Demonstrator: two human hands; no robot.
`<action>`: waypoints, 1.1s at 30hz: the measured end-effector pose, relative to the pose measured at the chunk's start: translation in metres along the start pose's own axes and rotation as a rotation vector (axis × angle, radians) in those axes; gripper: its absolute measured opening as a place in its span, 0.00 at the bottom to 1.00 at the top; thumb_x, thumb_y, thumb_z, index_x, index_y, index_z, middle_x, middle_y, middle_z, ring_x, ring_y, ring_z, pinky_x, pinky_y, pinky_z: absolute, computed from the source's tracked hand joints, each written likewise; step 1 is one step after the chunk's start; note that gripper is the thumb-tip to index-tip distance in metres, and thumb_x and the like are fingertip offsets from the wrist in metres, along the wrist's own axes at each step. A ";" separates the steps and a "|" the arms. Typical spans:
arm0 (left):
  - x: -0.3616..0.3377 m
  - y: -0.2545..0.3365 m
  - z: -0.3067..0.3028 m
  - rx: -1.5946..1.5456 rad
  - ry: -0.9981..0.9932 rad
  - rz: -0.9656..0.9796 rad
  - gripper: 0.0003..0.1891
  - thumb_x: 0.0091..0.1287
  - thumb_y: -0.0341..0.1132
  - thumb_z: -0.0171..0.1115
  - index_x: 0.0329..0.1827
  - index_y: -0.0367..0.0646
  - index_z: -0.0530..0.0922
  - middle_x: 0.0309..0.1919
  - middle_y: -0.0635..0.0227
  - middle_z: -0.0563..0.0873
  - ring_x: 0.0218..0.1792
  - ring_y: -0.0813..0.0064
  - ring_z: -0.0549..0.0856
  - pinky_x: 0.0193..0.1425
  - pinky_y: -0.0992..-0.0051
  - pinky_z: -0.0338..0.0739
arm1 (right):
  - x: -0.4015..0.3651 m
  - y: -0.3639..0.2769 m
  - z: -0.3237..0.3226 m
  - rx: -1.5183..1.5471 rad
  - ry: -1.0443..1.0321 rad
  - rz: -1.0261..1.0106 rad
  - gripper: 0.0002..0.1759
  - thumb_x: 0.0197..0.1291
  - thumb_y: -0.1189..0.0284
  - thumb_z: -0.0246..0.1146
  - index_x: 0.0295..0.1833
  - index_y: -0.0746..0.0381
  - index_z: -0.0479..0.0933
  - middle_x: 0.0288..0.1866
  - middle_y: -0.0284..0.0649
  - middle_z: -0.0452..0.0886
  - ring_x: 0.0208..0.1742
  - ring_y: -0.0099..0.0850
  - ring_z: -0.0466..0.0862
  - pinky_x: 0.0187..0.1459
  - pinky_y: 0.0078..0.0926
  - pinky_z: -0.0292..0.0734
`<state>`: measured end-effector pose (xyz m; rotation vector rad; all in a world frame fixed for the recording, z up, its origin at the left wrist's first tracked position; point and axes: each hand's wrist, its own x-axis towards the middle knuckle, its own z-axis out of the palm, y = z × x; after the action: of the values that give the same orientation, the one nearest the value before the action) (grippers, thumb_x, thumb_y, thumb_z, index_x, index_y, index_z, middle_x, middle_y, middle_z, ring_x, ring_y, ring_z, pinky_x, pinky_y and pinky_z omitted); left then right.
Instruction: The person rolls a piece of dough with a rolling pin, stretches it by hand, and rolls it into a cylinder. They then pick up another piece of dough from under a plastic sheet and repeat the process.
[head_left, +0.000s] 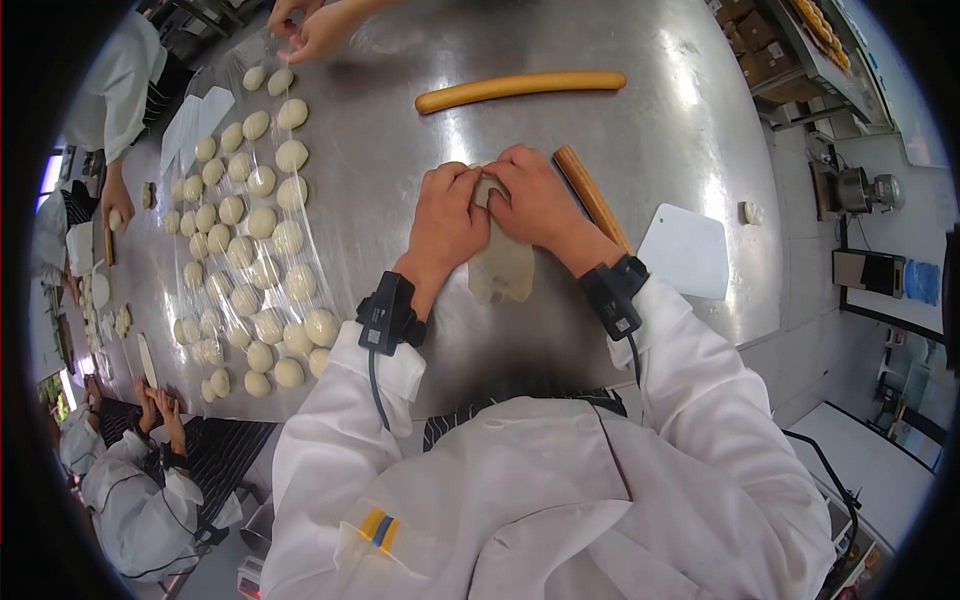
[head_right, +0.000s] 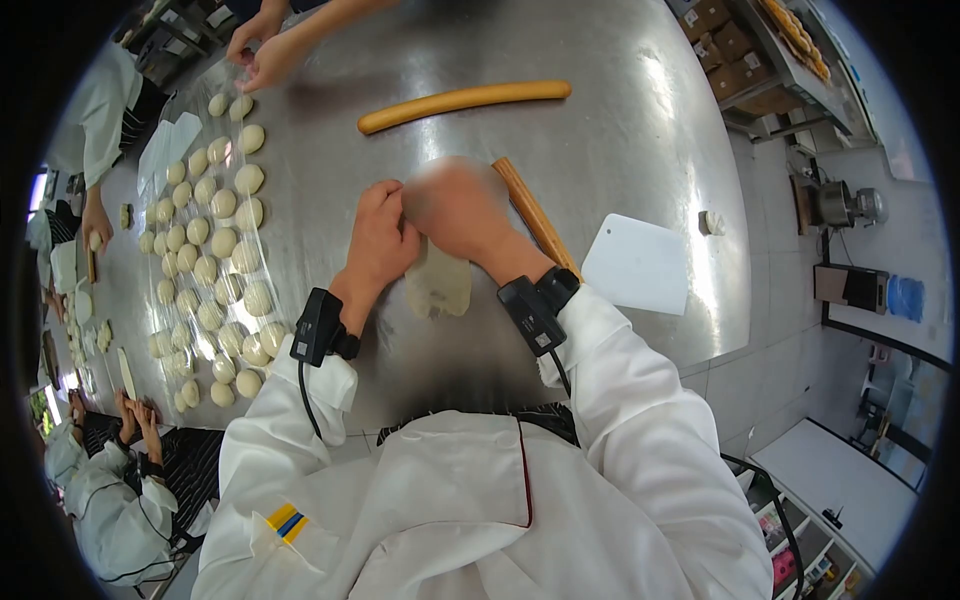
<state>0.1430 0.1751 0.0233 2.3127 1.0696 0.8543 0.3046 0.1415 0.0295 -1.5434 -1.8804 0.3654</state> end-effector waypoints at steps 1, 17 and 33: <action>-0.003 0.000 0.001 0.007 0.003 0.026 0.22 0.52 0.22 0.58 0.54 0.35 0.80 0.51 0.55 0.79 0.54 0.52 0.77 0.60 0.62 0.75 | -0.002 0.000 0.000 -0.001 -0.002 0.001 0.15 0.52 0.74 0.62 0.47 0.64 0.81 0.48 0.43 0.76 0.51 0.44 0.76 0.53 0.39 0.75; -0.001 -0.008 -0.008 -0.147 0.024 -0.092 0.19 0.55 0.23 0.54 0.50 0.35 0.80 0.51 0.55 0.80 0.50 0.55 0.80 0.57 0.64 0.76 | 0.002 0.009 -0.011 0.200 0.036 0.072 0.12 0.54 0.76 0.59 0.44 0.63 0.83 0.46 0.42 0.79 0.51 0.44 0.78 0.53 0.38 0.76; -0.027 0.011 -0.003 0.080 -0.099 0.187 0.18 0.51 0.23 0.57 0.47 0.33 0.82 0.48 0.55 0.80 0.51 0.54 0.79 0.58 0.63 0.75 | -0.029 -0.002 0.000 -0.037 0.019 -0.188 0.11 0.50 0.78 0.59 0.39 0.64 0.83 0.45 0.40 0.80 0.49 0.43 0.78 0.54 0.36 0.76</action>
<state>0.1328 0.1471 0.0232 2.5240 0.8710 0.7681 0.3052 0.1136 0.0217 -1.3745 -2.0075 0.2313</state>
